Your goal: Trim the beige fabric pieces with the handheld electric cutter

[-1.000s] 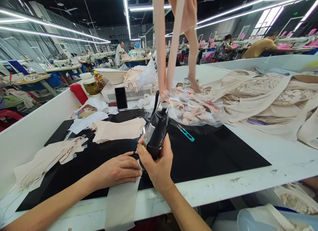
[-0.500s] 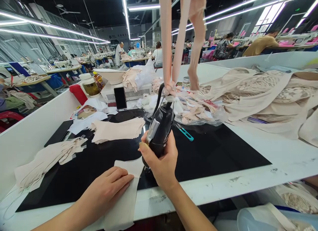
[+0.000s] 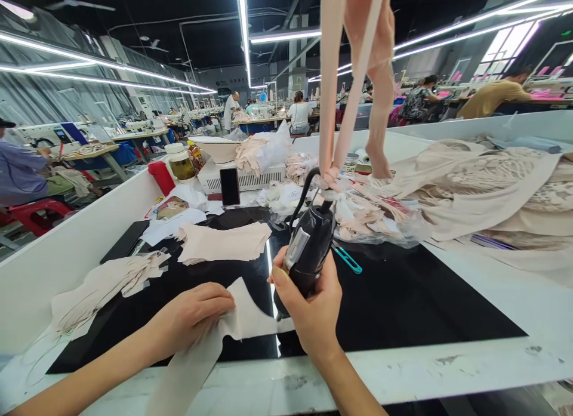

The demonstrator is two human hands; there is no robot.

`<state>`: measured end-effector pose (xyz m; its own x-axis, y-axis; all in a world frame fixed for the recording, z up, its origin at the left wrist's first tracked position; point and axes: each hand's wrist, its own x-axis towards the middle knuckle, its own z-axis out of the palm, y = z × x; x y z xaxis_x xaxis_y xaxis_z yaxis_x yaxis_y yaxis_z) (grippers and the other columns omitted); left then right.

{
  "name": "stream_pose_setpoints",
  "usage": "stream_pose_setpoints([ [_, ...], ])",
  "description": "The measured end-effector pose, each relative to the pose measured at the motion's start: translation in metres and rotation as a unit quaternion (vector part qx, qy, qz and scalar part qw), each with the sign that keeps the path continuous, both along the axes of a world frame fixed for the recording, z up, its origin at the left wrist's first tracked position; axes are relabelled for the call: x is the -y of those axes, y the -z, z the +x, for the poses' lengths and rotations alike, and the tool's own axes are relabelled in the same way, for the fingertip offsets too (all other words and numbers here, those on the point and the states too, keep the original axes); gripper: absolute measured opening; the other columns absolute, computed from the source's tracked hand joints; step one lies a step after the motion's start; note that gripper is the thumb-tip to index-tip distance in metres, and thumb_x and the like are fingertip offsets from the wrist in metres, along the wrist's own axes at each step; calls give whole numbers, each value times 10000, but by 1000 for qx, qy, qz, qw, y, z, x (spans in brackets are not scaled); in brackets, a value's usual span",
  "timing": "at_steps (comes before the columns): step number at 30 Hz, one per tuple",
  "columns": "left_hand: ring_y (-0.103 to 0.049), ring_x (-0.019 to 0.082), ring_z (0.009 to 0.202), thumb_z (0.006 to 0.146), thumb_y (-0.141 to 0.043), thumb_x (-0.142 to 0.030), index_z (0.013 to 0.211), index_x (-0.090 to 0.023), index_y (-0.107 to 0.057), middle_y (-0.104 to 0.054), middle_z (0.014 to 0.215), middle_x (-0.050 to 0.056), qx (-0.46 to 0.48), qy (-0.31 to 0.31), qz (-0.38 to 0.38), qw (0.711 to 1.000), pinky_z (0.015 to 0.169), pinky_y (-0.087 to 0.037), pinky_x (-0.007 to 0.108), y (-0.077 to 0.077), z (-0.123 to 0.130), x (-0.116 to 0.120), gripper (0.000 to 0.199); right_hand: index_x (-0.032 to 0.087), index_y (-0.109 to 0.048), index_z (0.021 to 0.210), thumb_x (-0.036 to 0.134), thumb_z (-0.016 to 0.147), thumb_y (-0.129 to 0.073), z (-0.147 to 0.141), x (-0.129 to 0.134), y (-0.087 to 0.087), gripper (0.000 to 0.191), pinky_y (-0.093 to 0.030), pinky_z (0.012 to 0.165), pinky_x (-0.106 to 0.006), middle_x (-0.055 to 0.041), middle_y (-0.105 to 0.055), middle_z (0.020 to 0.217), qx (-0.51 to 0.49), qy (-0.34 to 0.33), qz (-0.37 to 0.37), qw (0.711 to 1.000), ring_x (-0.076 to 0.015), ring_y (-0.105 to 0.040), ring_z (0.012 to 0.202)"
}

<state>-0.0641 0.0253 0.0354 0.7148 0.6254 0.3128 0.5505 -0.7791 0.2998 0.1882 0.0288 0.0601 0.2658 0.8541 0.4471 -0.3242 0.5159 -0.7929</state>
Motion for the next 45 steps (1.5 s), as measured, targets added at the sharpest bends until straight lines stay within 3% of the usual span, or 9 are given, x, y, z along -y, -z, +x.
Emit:
stream_pose_setpoints([
  [3,-694,196,1024,1068,-478,-111,1179,-200,-680,-716,1158,65,10,-69,7,998,915,-604,330,5,13,0,247,275,-634,1134,266,864,-823,0,-4,2,331,-589,601,-297,21,-692,861,4,-4,6,1000,-142,-667,637],
  [6,-683,207,1027,1072,-501,-133,1163,-192,-683,-708,1149,65,14,-86,9,996,930,-604,351,14,24,-2,212,273,-637,1151,283,860,-827,1,-8,4,348,-588,593,-296,21,-688,842,13,-1,12,1000,-143,-664,617],
  [11,-659,225,1051,1069,-517,-133,1148,-160,-684,-704,1135,80,-10,-48,20,999,933,-603,360,25,33,-2,187,269,-639,1173,297,844,-842,7,-6,10,387,-607,598,-322,4,-697,840,19,4,1,1000,-157,-665,623],
  [18,-663,204,1060,1092,-497,-169,1161,-160,-676,-705,1110,76,8,4,36,999,938,-601,313,25,38,-1,192,270,-640,1194,319,842,-849,16,6,11,412,-619,600,-364,-14,-689,832,25,4,-2,1000,-178,-674,630],
  [24,-669,206,1141,1092,-501,-166,1183,-150,-677,-712,1172,99,11,3,83,996,997,-602,323,28,41,-13,198,277,-637,1195,346,849,-846,18,6,8,410,-619,596,-370,-11,-680,831,33,9,-1,999,-178,-671,625],
  [36,-681,190,1087,1123,-450,-201,1193,-147,-674,-712,1131,93,5,22,56,998,969,-610,310,23,34,-14,241,278,-663,1199,353,862,-842,23,19,8,389,-621,594,-365,-20,-673,813,35,7,3,999,-179,-665,639],
  [45,-679,186,1058,1130,-425,-200,1152,-153,-668,-694,1099,75,-2,21,66,998,939,-607,288,27,33,-14,249,275,-673,1141,335,812,-872,6,1,-5,389,-606,578,-323,7,-673,796,-14,15,-3,1000,-156,-651,616],
])
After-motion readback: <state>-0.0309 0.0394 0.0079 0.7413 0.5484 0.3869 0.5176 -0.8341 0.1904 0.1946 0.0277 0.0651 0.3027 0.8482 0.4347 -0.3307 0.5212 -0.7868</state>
